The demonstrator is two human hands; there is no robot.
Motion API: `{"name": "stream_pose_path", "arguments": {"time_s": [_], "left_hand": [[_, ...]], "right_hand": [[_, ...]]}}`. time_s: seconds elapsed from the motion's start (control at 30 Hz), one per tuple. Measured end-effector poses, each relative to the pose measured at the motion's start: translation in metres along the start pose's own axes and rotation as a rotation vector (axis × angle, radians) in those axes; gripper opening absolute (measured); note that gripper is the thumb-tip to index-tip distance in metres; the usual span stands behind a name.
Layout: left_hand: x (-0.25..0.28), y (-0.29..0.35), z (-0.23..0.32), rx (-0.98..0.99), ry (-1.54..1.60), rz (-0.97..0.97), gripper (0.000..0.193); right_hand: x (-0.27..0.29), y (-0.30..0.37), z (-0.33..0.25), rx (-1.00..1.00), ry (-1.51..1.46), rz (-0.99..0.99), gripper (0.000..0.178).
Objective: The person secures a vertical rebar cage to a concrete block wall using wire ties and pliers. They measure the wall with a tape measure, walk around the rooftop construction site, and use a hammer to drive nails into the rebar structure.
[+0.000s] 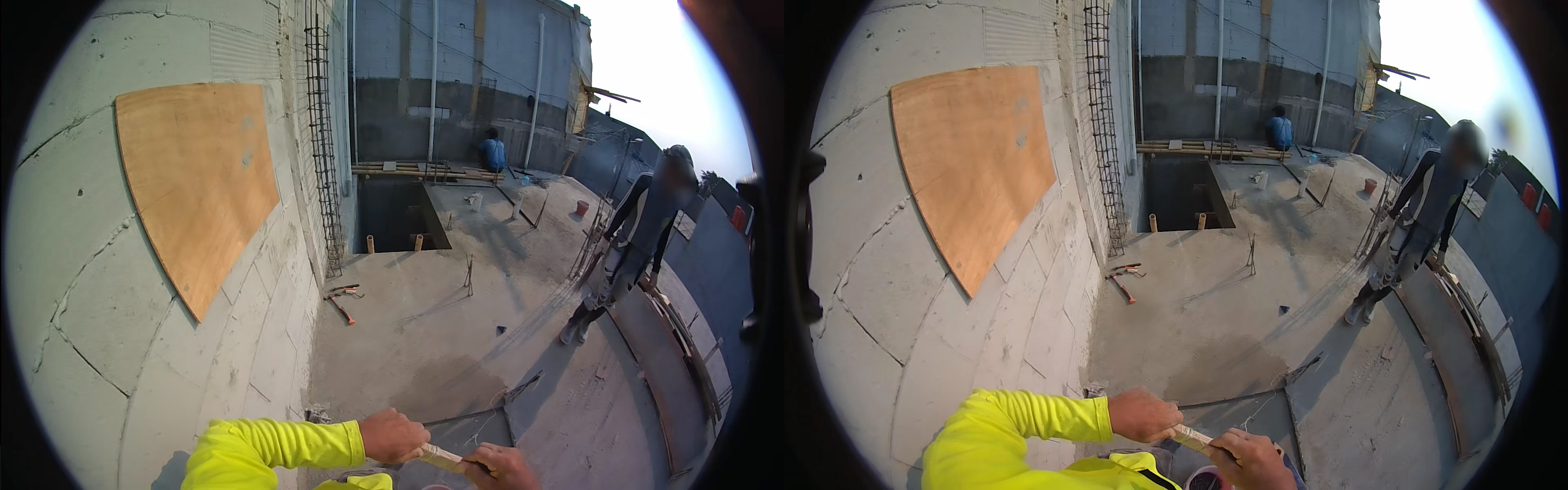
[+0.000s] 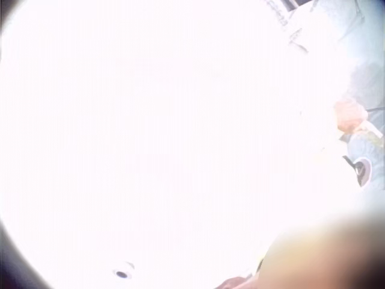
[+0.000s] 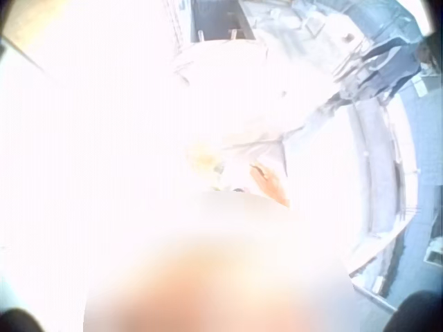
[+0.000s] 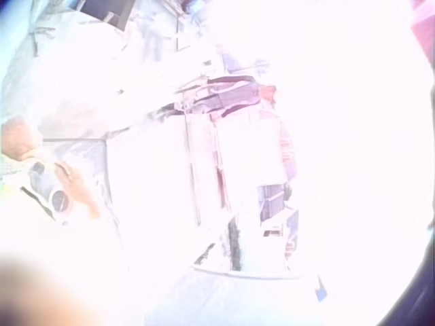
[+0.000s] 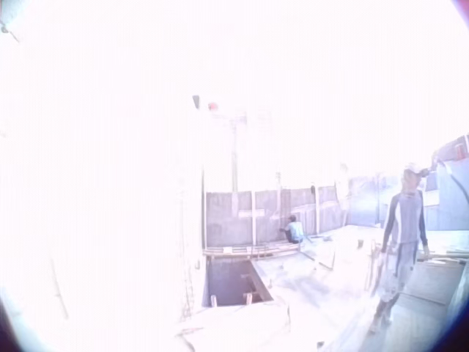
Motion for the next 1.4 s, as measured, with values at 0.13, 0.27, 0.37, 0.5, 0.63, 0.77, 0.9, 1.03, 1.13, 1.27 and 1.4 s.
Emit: {"name": "stream_pose_path", "arguments": {"time_s": [0.13,0.27,0.37,0.5,0.63,0.77,0.9,1.03,1.13,1.27,1.4], "left_hand": [[-0.004,-0.001,-0.011,0.039,0.815,0.141,0.032],[-0.027,-0.007,0.001,-0.259,0.343,-0.088,0.029],[-0.025,-0.012,-0.009,0.122,0.052,0.243,0.026],[-0.021,-0.012,-0.01,0.015,0.975,-0.026,0.026],[-0.013,-0.009,-0.002,-0.063,-0.022,0.094,0.028],[-0.007,-0.007,-0.006,0.057,1.018,0.201,0.026],[-0.011,-0.007,-0.001,-0.145,0.074,-0.193,0.031],[0.006,-0.007,-0.015,0.207,0.701,0.496,0.03],[0.001,-0.011,-0.004,-0.226,0.814,-0.128,0.03],[0.009,-0.019,-0.017,0.082,-0.033,0.144,0.032],[0.011,-0.022,-0.04,0.188,1.028,0.027,0.029]], "right_hand": [[0.006,-0.005,-0.007,0.062,-0.106,-0.094,0.015],[0.005,-0.01,-0.008,-0.053,0.101,0.105,0.013],[-0.007,-0.009,-0.014,0.147,-0.025,-0.09,0.011],[-0.003,-0.011,-0.009,0.018,-0.009,0.079,0.011],[0.003,-0.01,-0.002,-0.069,0.115,0.029,0.011],[0.002,-0.007,-0.005,0.115,-0.037,-0.008,0.01],[0.006,-0.008,-0.004,0.007,0.145,0.331,0.011],[0.003,-0.018,-0.006,0.25,-0.071,-0.094,0.009],[0.022,-0.026,0.001,-0.008,0.036,0.23,0.009],[0.029,-0.029,-0.005,0.189,0.122,0.129,0.008],[0.02,-0.045,0.009,0.205,0.0,-0.016,0.012]]}}
Point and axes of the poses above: each hand's wrist, its own y-axis away from the middle knuckle, its own x-axis out of the back of the hand, z = x × y, the point moved 2 cm from there along -y, towards the middle knuckle, and after that the axes turned 1 degree about z, right-handed, at the moved point
